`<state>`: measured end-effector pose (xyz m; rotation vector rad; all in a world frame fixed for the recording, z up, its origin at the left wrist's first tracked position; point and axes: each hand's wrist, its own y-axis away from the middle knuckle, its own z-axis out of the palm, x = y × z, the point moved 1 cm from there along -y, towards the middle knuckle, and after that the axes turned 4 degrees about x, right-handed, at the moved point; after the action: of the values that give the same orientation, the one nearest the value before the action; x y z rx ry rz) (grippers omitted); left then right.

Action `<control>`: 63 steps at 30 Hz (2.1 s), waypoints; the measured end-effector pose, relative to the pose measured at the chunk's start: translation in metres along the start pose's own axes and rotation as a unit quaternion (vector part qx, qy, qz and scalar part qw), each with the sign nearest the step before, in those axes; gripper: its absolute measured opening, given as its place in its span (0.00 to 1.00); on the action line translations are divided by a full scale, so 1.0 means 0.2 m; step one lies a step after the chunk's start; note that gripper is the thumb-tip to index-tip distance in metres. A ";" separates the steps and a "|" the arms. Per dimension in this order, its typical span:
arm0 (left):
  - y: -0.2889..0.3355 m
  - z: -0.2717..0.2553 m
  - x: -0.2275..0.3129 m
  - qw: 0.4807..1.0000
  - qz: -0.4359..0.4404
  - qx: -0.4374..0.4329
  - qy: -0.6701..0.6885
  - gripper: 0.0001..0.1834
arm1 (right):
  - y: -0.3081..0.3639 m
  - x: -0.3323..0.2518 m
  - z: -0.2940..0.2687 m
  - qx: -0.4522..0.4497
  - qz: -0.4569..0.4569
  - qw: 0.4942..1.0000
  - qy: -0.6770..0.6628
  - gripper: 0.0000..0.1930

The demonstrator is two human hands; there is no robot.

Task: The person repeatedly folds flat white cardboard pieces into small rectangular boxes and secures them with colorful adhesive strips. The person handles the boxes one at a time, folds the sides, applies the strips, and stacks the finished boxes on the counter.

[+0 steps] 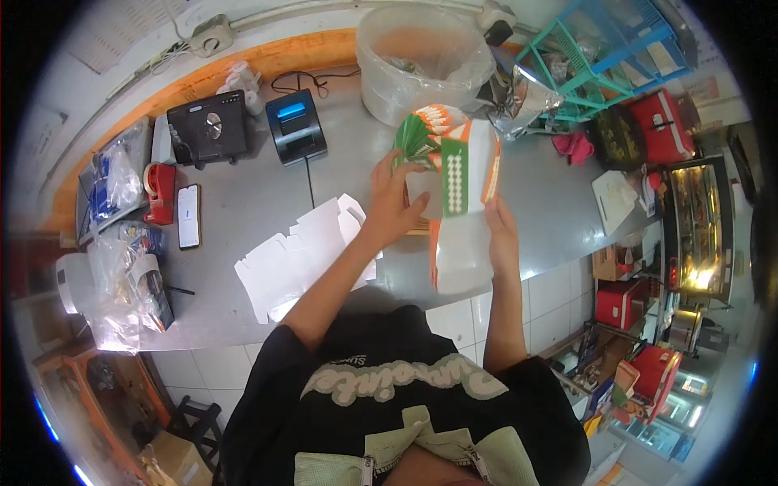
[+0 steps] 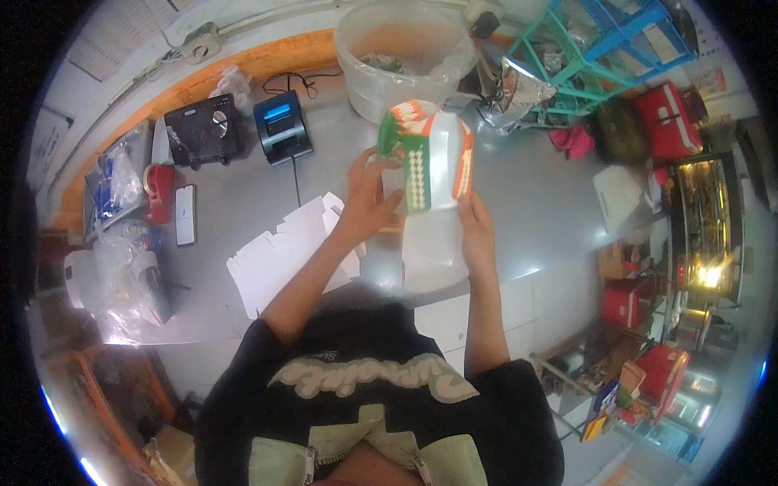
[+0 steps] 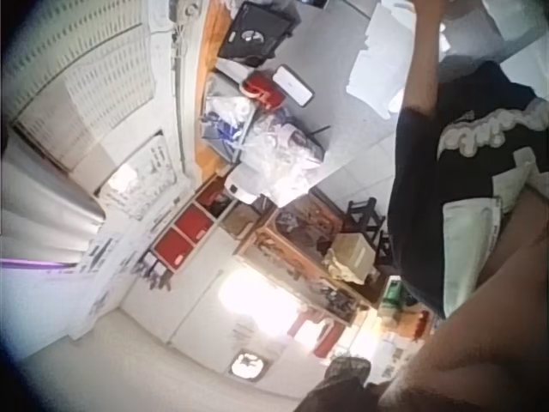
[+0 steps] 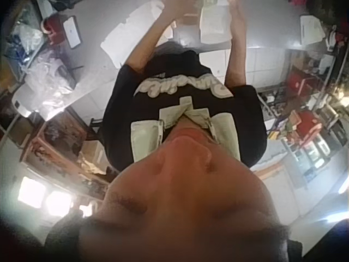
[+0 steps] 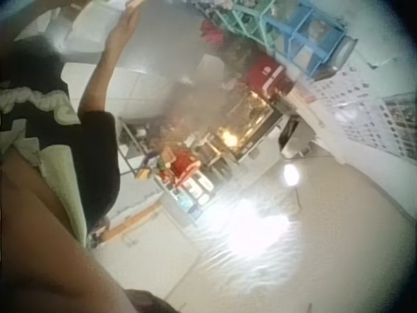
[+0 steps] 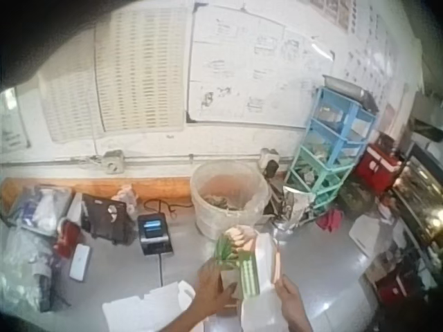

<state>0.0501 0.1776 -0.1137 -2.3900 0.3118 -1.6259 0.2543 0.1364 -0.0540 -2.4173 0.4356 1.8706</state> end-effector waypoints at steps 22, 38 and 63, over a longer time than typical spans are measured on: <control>0.07 0.01 -0.01 0.990 0.044 -0.046 0.128 0.40 | -0.50 0.23 0.22 -0.029 -0.174 0.962 0.206 0.18; 0.01 0.25 0.02 0.972 -0.178 0.130 0.077 0.41 | -0.28 0.02 0.32 -0.023 -0.184 0.927 0.326 0.48; 0.36 -0.08 -0.05 0.987 0.000 0.035 0.157 0.18 | 0.06 0.21 0.16 0.212 -0.423 0.856 0.210 0.19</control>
<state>0.0286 0.1110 -0.1400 -2.0803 0.3027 -1.9786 0.2301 0.1242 -0.1016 -2.1371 -0.1913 0.7854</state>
